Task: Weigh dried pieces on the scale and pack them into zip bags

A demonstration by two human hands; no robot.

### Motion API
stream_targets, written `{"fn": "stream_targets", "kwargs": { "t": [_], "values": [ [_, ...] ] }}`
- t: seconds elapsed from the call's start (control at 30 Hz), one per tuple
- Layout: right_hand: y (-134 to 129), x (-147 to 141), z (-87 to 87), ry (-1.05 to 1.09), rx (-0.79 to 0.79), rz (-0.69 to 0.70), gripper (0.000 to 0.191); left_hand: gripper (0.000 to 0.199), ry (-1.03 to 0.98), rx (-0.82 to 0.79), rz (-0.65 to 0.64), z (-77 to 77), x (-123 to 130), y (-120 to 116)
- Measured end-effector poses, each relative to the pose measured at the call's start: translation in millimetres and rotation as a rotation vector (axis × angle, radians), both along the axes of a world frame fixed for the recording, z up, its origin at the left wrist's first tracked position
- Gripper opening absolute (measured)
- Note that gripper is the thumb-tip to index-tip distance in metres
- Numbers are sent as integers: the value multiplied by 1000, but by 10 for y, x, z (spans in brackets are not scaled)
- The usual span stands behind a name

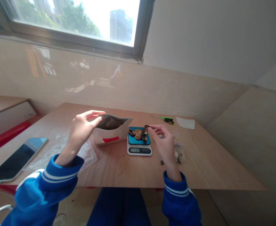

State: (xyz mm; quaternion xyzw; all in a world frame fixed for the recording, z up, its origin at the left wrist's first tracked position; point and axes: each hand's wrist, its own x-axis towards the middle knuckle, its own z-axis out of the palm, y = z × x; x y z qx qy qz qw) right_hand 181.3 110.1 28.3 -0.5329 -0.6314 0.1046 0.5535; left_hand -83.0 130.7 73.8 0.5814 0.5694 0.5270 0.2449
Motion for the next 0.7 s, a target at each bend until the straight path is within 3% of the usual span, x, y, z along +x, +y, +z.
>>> {"fn": "stream_targets", "kwargs": {
  "t": [0.1,0.2,0.33,0.43,0.57,0.7],
  "values": [
    [245,114,-482,-78,-230,-18,30,32,-189,28,16,2,-87,242],
    [379,15,-755,-314,-274,-72,20,36,-264,79,119,-42,-166,455],
    [460,-153,-724,-705,-203,-74,19,35,-248,161,182,-141,-223,610],
    [480,-159,-638,-842,-161,-34,20,29,-200,232,228,-201,-224,670],
    [322,-28,-637,-716,-143,-64,25,32,-116,339,302,-255,-225,752],
    [-121,171,-712,-451,-110,-37,25,49,25,367,181,-326,-244,747]
  ]
}}
